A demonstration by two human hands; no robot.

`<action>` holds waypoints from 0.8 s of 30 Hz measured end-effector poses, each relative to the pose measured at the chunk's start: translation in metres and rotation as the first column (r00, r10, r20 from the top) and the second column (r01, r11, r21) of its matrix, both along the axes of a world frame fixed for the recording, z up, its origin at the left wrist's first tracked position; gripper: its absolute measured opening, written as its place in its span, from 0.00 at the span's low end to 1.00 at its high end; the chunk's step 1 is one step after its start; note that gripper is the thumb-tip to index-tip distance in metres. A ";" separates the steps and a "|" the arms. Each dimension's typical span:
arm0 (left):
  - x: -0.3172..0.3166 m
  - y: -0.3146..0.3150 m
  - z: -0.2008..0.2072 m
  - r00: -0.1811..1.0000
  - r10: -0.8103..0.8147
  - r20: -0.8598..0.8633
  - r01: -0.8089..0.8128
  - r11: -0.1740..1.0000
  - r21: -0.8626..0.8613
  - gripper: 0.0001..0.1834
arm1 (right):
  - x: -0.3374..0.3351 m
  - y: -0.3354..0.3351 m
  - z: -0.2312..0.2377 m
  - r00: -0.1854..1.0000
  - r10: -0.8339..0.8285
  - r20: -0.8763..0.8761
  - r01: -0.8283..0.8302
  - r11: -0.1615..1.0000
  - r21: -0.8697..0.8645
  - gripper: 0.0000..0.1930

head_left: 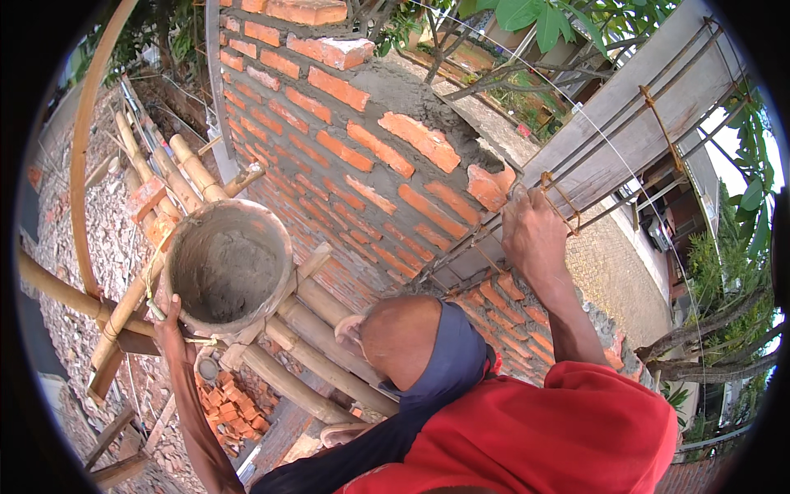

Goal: The person scoops mortar from a bucket with a trowel and applies it to a brick wall, then places bricks one at a time to extend the wall. The person also receives a bucket of water from another worker and mixes it into the mortar.

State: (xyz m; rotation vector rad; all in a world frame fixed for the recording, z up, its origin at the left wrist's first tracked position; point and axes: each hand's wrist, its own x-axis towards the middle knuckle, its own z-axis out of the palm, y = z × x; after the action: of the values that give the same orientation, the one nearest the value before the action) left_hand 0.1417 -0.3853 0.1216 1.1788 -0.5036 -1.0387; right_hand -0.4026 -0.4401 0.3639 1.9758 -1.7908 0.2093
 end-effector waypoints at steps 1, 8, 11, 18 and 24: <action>0.001 0.001 -0.001 1.000 -0.009 -0.001 0.009 1.000 0.016 0.29 | 0.001 0.000 -0.003 0.998 0.062 0.025 -0.059 0.992 -0.115 0.09; 0.009 0.006 -0.013 1.000 -0.017 0.019 0.017 1.000 -0.023 0.29 | 0.030 -0.001 -0.028 0.206 -0.071 0.976 -0.254 0.959 0.124 0.15; 0.011 0.007 -0.015 0.999 -0.013 0.038 0.014 1.000 -0.019 0.30 | 0.068 -0.017 -0.070 -0.260 -0.254 0.932 -0.465 0.879 0.110 0.16; 0.008 0.014 -0.008 1.000 0.000 0.019 -0.001 0.999 0.037 0.29 | 0.113 -0.009 -0.164 -0.076 -0.250 0.965 -0.404 0.893 0.199 0.17; 0.008 0.014 -0.007 0.990 0.135 0.030 -0.138 0.983 0.119 0.21 | 0.136 -0.028 -0.170 0.479 0.354 0.803 -0.685 0.723 0.091 0.15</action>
State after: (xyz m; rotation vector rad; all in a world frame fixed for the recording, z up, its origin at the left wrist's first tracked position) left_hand 0.1492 -0.3714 0.1142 1.3144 -0.3753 -0.9494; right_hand -0.2668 -0.4678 0.1939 3.0637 -1.6073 1.0947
